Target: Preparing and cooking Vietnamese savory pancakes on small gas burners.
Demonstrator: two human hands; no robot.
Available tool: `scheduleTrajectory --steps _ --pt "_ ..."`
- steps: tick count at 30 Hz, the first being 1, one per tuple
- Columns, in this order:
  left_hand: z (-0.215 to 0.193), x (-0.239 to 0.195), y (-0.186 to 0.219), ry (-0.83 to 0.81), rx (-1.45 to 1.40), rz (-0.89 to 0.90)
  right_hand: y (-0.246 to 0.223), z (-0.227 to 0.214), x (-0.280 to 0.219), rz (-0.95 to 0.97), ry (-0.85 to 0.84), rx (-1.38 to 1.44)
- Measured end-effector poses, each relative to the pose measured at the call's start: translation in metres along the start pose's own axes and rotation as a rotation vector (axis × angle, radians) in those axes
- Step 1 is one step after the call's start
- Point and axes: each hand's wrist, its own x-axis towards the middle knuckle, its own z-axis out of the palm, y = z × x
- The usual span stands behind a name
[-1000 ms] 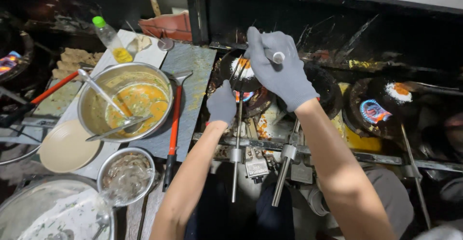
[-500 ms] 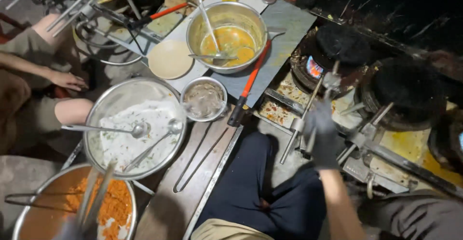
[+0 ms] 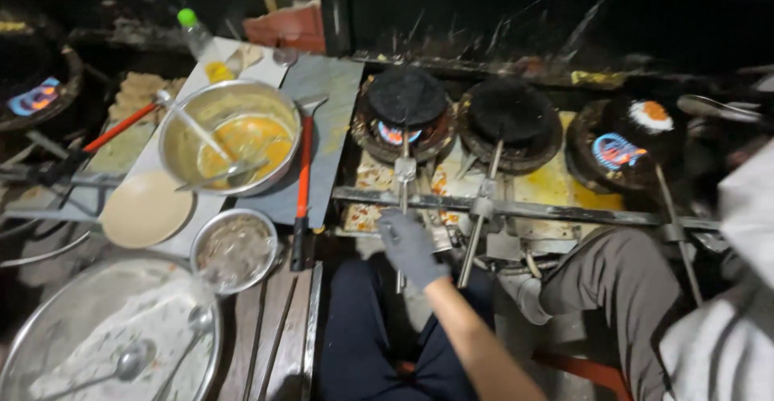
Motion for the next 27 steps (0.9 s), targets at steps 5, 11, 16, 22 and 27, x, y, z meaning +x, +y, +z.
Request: scheduleTrajectory --steps 5,11,16,22,27 --pt "0.072 0.181 0.133 -0.033 -0.129 0.101 0.01 0.041 0.002 -0.268 0.352 -0.236" --pt "0.246 0.289 0.075 -0.429 -0.926 -0.316 0.032 0.047 0.006 0.104 0.504 -0.381" --pt "0.212 0.205 0.075 -0.342 -0.801 0.117 0.102 0.098 0.027 0.613 0.173 -0.166" --pt "0.134 0.105 0.132 -0.471 -0.775 -0.544 0.173 0.121 0.028 0.129 -0.387 -0.691" --pt "0.121 0.135 0.173 -0.412 -0.778 -0.541 0.187 0.128 0.025 -0.003 -0.281 -0.846"
